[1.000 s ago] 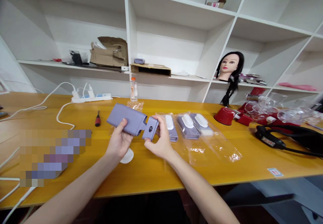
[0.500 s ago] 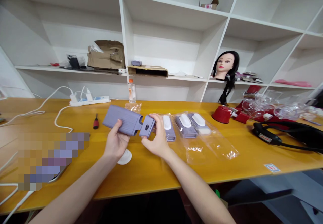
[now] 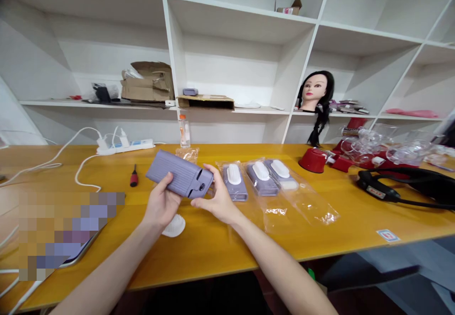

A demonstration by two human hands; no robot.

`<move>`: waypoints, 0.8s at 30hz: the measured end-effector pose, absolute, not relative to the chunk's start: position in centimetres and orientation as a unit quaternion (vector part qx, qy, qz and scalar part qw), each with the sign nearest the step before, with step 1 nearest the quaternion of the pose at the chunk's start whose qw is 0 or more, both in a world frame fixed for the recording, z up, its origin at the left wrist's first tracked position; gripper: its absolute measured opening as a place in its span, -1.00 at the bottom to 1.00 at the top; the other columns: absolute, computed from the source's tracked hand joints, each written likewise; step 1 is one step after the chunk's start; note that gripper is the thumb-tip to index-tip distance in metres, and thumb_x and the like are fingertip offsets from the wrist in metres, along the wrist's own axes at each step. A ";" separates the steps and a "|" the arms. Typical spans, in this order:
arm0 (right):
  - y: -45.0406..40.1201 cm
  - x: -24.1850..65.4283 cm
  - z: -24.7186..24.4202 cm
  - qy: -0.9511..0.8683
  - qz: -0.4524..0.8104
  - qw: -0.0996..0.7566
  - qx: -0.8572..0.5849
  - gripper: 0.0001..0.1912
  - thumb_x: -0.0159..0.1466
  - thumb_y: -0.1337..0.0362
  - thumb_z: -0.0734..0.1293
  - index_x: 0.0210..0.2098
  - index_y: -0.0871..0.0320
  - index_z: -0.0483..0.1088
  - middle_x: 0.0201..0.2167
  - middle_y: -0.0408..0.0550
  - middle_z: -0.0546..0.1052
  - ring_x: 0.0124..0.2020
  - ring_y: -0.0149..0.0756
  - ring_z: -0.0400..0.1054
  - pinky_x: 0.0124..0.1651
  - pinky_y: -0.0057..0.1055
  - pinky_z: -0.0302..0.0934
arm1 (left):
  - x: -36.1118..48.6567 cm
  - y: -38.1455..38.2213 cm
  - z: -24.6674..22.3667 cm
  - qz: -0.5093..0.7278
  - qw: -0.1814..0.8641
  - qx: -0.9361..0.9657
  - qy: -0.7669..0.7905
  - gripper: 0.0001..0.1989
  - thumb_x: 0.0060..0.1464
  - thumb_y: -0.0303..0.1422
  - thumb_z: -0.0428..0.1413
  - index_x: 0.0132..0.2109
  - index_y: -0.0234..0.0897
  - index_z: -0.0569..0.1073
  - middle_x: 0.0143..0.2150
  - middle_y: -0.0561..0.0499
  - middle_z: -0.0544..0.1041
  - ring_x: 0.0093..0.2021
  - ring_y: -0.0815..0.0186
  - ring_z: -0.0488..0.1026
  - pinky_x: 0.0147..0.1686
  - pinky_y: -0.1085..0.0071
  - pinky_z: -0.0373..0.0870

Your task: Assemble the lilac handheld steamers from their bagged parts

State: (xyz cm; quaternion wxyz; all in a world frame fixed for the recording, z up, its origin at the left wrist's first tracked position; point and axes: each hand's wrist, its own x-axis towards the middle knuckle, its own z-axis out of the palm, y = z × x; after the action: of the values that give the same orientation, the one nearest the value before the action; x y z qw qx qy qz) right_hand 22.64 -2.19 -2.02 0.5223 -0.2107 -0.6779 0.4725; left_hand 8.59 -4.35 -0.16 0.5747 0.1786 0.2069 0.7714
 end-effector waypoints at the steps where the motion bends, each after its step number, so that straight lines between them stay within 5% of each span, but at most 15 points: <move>1: -2.0 22.6 -2.0 -0.666 0.492 0.519 -0.212 -0.23 -0.06 0.29 0.47 0.10 -0.03 0.11 0.02 -0.05 0.30 -0.02 -0.23 0.25 -0.02 -0.29 0.20 | 8.5 -4.3 -0.2 0.772 0.572 0.181 0.209 -0.69 0.00 -0.49 0.13 -0.06 -0.19 0.42 -0.13 0.05 0.53 -0.18 0.42 0.44 -0.12 0.48 0.34; 5: -1.6 22.5 -2.0 -0.619 0.531 0.532 -0.229 -0.49 0.00 0.24 0.44 -0.06 0.02 0.28 -0.15 -0.12 0.41 -0.12 -0.29 0.29 -0.04 -0.32 0.18 | 8.4 -4.0 -0.7 0.781 0.546 0.213 0.218 -0.62 -0.11 -0.46 0.23 -0.08 -0.13 0.42 -0.17 0.10 0.53 -0.18 0.42 0.43 -0.13 0.49 0.33; 12: -1.7 22.7 -1.8 -0.611 0.510 0.562 -0.226 -0.53 0.01 0.21 0.44 -0.08 0.02 0.32 -0.10 -0.12 0.41 -0.08 -0.27 0.28 0.02 -0.30 0.16 | 8.8 -4.1 -1.8 0.728 0.575 0.287 0.241 -0.60 -0.35 -0.42 0.34 -0.25 -0.30 0.48 -0.36 0.04 0.55 -0.30 0.33 0.46 -0.23 0.40 0.39; 19: -1.7 22.5 -2.0 -0.644 0.506 0.537 -0.202 -0.36 -0.05 0.25 0.48 0.00 0.02 0.22 -0.06 -0.09 0.37 -0.05 -0.28 0.27 0.04 -0.30 0.14 | 8.6 -3.9 -1.1 0.752 0.581 0.207 0.231 -0.70 -0.21 -0.44 0.25 -0.22 -0.30 0.47 -0.35 0.07 0.55 -0.35 0.40 0.47 -0.26 0.47 0.39; 24: -1.8 22.5 -1.9 -0.648 0.482 0.547 -0.221 -0.44 0.00 0.28 0.43 -0.03 0.02 0.21 -0.08 -0.09 0.36 -0.08 -0.29 0.27 0.04 -0.27 0.13 | 8.5 -4.1 -0.8 0.744 0.592 0.199 0.236 -0.72 -0.13 -0.44 0.20 -0.18 -0.29 0.46 -0.32 0.06 0.56 -0.33 0.37 0.49 -0.29 0.46 0.40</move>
State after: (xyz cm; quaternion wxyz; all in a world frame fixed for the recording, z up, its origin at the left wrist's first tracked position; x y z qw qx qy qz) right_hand 22.55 -1.80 -1.87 0.5467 -0.2213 -0.6476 0.4825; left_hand 8.54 -4.07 -0.76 0.5922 0.1986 0.2360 0.7444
